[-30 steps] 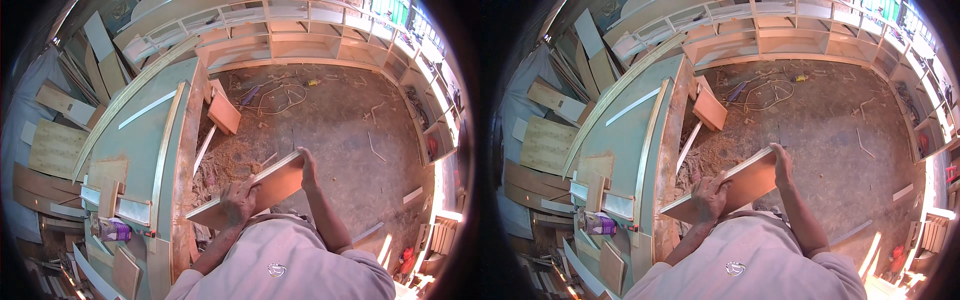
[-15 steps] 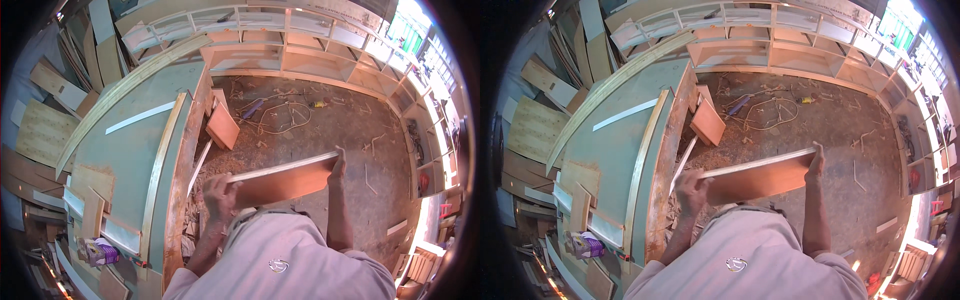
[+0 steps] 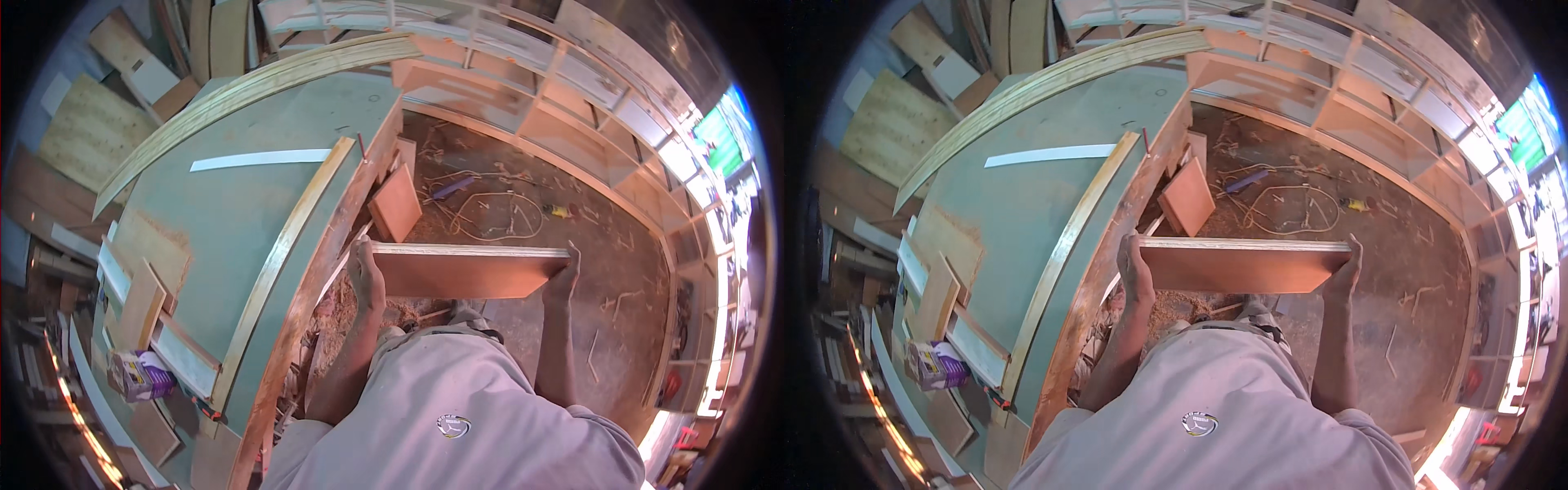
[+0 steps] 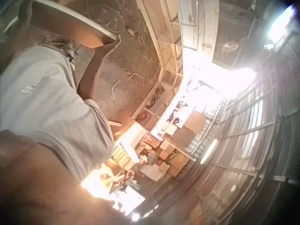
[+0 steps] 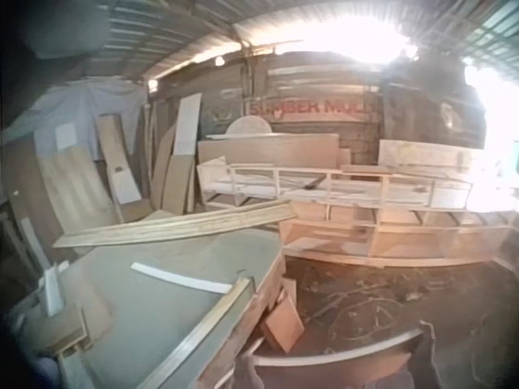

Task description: The person applies edge banding to wooden boards by pressing edge strips along the board edges by hand and trimming the excess strip using a utility knife.

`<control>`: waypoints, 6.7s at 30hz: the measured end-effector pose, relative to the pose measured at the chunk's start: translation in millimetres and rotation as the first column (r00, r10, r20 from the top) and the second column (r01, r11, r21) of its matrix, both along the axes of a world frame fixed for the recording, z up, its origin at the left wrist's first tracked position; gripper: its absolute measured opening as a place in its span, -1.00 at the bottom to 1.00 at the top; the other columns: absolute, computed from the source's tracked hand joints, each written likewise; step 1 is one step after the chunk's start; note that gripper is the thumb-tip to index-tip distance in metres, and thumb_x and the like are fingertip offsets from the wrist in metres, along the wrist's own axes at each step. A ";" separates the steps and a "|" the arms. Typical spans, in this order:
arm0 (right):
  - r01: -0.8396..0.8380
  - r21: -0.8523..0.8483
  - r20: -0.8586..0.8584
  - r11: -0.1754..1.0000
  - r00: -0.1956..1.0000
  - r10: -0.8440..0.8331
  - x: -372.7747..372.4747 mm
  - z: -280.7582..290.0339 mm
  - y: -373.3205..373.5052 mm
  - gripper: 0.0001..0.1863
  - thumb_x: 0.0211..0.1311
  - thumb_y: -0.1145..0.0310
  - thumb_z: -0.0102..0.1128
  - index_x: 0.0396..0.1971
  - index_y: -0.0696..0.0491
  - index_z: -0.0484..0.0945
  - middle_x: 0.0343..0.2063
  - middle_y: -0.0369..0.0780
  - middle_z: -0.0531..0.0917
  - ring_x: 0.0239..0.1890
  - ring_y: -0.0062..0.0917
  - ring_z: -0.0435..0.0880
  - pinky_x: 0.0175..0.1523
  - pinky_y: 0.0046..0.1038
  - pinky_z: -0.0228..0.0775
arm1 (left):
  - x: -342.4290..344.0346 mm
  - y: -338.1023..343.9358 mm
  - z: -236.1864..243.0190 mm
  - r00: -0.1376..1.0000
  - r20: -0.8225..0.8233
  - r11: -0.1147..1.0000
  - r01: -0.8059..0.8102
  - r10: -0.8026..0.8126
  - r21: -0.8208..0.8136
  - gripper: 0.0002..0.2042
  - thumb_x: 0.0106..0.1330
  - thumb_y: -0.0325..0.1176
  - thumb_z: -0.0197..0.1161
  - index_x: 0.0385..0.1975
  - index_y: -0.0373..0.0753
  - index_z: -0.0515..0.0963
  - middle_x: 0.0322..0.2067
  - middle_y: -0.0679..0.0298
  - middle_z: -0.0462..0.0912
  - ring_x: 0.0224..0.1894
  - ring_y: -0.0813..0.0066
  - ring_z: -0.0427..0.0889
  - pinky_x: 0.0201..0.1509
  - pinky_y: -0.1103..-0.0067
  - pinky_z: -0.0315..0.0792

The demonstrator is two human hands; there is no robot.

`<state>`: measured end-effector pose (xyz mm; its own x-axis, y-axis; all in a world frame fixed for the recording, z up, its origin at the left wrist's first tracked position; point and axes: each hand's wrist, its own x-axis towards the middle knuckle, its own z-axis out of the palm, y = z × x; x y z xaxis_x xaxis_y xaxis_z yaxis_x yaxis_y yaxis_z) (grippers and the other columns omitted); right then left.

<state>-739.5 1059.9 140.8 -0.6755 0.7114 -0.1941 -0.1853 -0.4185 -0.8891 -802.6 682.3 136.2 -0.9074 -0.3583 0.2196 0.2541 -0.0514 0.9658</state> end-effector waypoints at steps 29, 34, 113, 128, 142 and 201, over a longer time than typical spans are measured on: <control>-0.826 0.264 0.704 -0.498 -0.188 0.685 -469.6 -105.3 -44.3 -0.59 0.08 0.33 0.51 -0.04 0.05 0.67 -0.26 -0.10 0.76 -0.23 -0.42 0.73 -0.08 -0.36 0.55 | -9.3 39.9 -329.9 0.268 0.591 0.382 0.551 0.761 -0.742 -0.47 0.45 -0.02 0.14 0.31 -0.19 0.40 0.14 -0.15 0.57 0.04 -0.27 0.58 0.17 -0.07 0.36; -0.700 0.282 0.905 -0.656 -0.033 0.424 -512.4 -279.0 -62.5 -0.59 0.11 0.19 0.45 -0.03 0.00 0.70 -0.13 -0.07 0.75 -0.15 -0.40 0.73 -0.06 -0.26 0.56 | 37.3 88.4 -272.9 0.174 0.872 0.868 0.122 0.458 -0.481 -0.52 0.44 0.01 0.12 -0.35 -0.40 0.65 -0.35 -0.20 0.68 -0.21 -0.27 0.63 -0.08 0.07 0.46; -0.306 -0.121 0.179 -0.944 -0.942 0.283 222.4 -39.2 -844.3 -0.75 0.46 0.28 0.21 -0.10 0.17 0.65 -0.27 -0.17 0.74 -0.26 -0.45 0.76 -0.08 -0.40 0.63 | 660.1 -326.9 -215.2 -0.339 0.215 -0.143 -0.775 0.916 -0.615 -0.70 0.38 -0.29 0.19 -0.11 -0.44 0.61 -0.27 -0.02 0.73 -0.26 0.10 0.71 -0.17 0.26 0.57; -0.692 -0.158 0.186 -0.704 -0.721 0.667 369.9 -73.5 -1066.3 -0.69 0.36 0.34 0.23 0.02 0.16 0.51 -0.19 -0.12 0.70 -0.15 -0.37 0.73 -0.12 -0.34 0.64 | 777.7 -568.8 -134.8 0.234 0.536 0.102 -0.959 0.811 0.265 -0.77 0.47 -0.26 0.21 -0.22 -0.34 0.60 -0.48 0.28 0.65 -0.49 0.52 0.65 -0.43 0.64 0.56; -0.702 -0.189 0.286 -0.687 -0.708 0.645 442.2 -29.1 -997.4 -0.80 0.45 0.37 0.11 -0.13 0.21 0.50 -0.29 -0.15 0.64 -0.27 -0.47 0.66 -0.20 -0.47 0.54 | 891.8 -897.2 -110.6 0.298 0.387 -0.114 -0.645 0.873 0.756 -0.05 0.31 0.18 0.31 0.45 -0.42 0.05 0.27 -0.15 0.29 0.21 0.01 0.47 0.32 0.25 0.41; -0.564 -0.150 -0.243 -0.812 -0.775 0.583 401.8 33.9 -1115.7 -0.13 0.45 -0.28 -0.05 0.45 0.14 0.17 0.30 0.02 0.44 0.29 -0.23 0.50 0.35 -0.11 0.36 | 1065.9 -653.2 -45.6 0.302 0.290 0.145 -0.877 0.908 0.457 -0.30 0.07 -0.40 0.42 0.30 -0.32 0.37 0.17 0.18 0.56 0.22 0.30 0.56 0.29 0.35 0.46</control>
<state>-337.6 -55.8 174.7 0.1781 -0.9756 -0.1287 0.6332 0.2137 -0.7439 263.3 29.0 90.6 0.1227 -0.9623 -0.2429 0.4822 -0.1561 0.8621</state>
